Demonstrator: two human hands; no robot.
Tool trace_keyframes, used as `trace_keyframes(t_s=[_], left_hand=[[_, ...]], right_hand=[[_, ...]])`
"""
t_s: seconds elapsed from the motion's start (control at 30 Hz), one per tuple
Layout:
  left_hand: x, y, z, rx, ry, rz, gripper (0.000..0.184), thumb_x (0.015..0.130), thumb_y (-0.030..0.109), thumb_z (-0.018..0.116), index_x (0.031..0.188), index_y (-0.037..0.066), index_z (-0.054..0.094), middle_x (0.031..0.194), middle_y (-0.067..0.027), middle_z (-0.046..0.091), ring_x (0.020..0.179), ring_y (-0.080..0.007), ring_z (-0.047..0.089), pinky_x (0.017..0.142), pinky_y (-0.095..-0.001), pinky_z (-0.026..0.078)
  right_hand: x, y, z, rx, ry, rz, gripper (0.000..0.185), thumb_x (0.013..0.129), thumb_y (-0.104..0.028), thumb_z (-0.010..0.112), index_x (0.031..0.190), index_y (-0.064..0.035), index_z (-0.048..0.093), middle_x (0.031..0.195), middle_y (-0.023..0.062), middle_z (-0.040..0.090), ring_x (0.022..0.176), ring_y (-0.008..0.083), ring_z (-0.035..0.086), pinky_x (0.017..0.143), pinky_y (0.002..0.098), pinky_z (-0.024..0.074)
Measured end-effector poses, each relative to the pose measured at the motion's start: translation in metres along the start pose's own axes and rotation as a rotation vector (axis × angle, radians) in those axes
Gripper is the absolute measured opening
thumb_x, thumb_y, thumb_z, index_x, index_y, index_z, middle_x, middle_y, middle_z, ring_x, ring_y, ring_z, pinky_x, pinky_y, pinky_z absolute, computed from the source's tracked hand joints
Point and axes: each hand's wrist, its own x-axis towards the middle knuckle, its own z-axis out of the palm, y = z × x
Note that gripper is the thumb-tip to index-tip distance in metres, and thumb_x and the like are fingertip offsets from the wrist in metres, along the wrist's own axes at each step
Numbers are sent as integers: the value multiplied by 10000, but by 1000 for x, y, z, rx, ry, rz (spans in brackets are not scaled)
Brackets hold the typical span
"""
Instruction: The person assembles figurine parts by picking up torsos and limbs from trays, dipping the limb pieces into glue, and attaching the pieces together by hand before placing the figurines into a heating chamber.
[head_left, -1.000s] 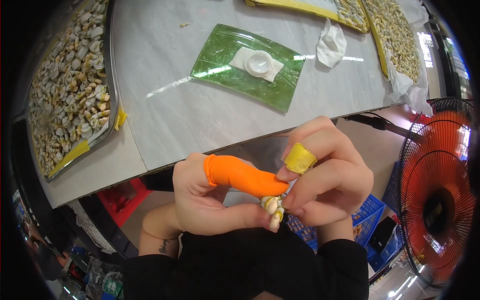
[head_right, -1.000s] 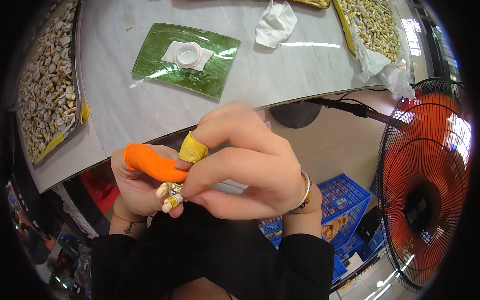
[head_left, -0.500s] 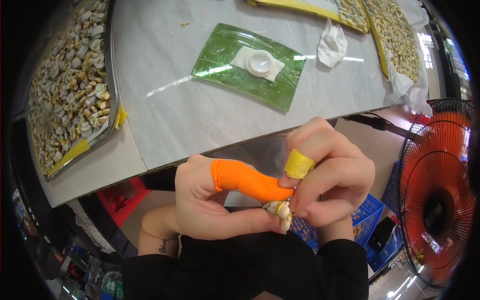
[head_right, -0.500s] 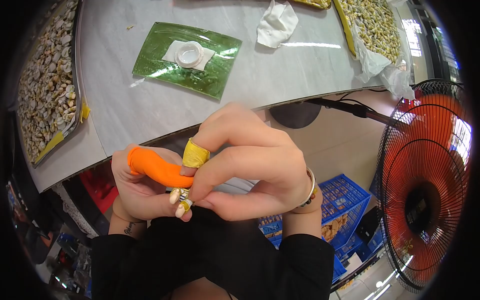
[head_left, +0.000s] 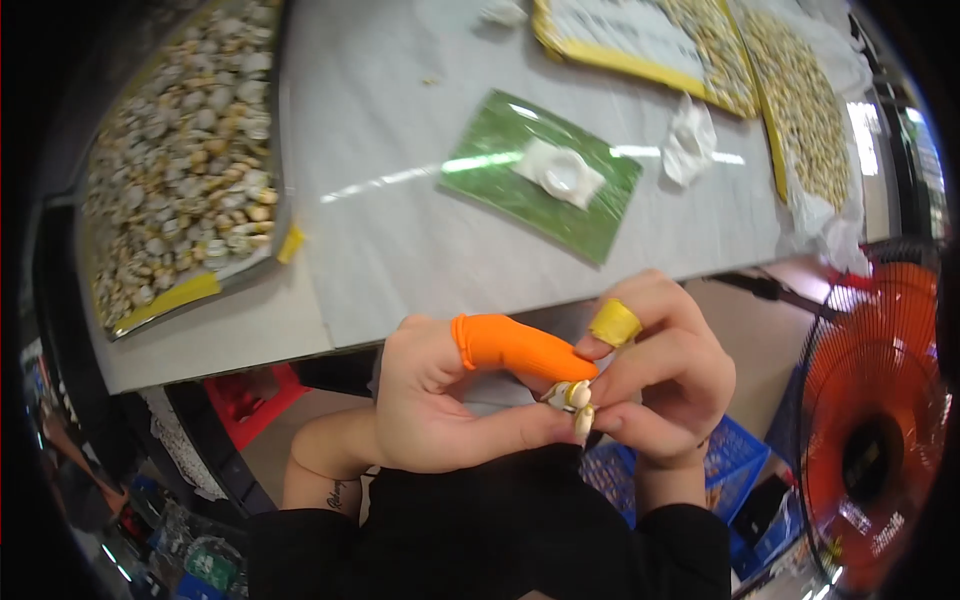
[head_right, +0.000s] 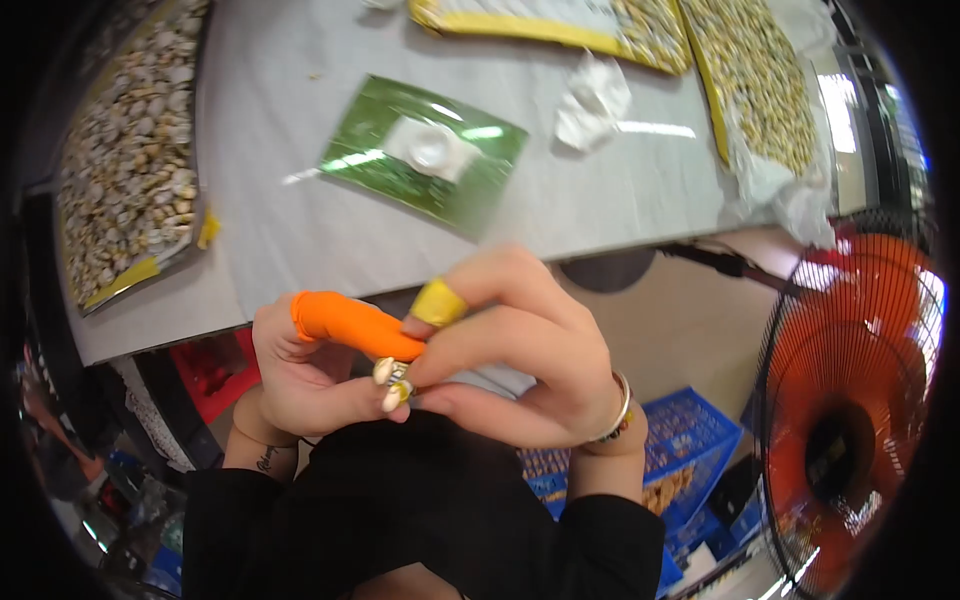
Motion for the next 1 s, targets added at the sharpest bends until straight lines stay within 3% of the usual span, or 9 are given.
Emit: trace_keyframes(t_s=[0.1,0.13,0.2,0.33,0.43,0.57,0.77,0.9,1.0], left_hand=[[-8,32,-21,425,345,183,210,706,50,736,895,0,659,799,-95,674,712,-140,650,660,-233,498],[-2,44,-43,866,482,526,208,715,79,725,896,-1,663,798,-95,670,720,-151,641,690,-252,487],[-3,73,-82,1198,785,401,218,725,103,711,917,8,664,793,-98,667,720,-157,627,709,-267,472],[0,129,-160,1616,715,169,281,779,162,658,1035,47,641,878,-80,660,829,-123,599,736,-245,443],[23,158,-211,1350,597,118,320,806,181,630,1100,57,609,946,-71,645,889,-120,589,766,-242,438],[93,172,-307,1733,481,259,346,817,270,639,1119,107,596,916,-53,660,879,-139,619,755,-281,457],[150,159,-252,1825,736,-163,286,735,271,720,801,3,644,798,-155,643,731,-263,622,657,-360,490],[159,155,-353,2100,537,-151,341,816,307,637,1105,130,607,895,-57,663,849,-157,630,722,-280,460],[126,165,-234,1275,827,178,202,789,160,664,923,14,621,809,-141,649,723,-278,623,680,-379,489]], right_hand=[[-4,-2,2,3,112,-1,215,683,-75,700,878,-13,634,932,129,578,825,224,554,729,304,434],[-7,-1,1,-7,219,21,224,700,-93,689,891,2,622,932,134,576,827,221,549,738,307,429],[-16,4,-8,-15,299,23,233,737,-132,665,899,22,598,928,139,571,829,217,539,760,313,415],[-28,7,-18,-17,366,97,239,768,-162,648,897,27,580,942,138,553,871,201,515,783,305,402],[-33,6,-20,-11,378,113,237,780,-162,635,906,28,571,932,128,545,864,191,504,784,293,399],[-31,1,-22,-33,395,74,204,787,-149,620,886,21,566,911,119,543,834,180,503,760,279,403],[-38,-3,-23,-39,435,27,163,789,-132,610,849,10,557,872,116,544,789,182,505,711,273,409],[-44,-2,-32,-25,488,3,148,788,-123,609,824,10,553,830,111,542,756,178,496,677,268,400],[-37,-9,-46,-128,484,-19,139,789,-118,602,819,9,553,825,110,541,758,174,495,675,260,394]])
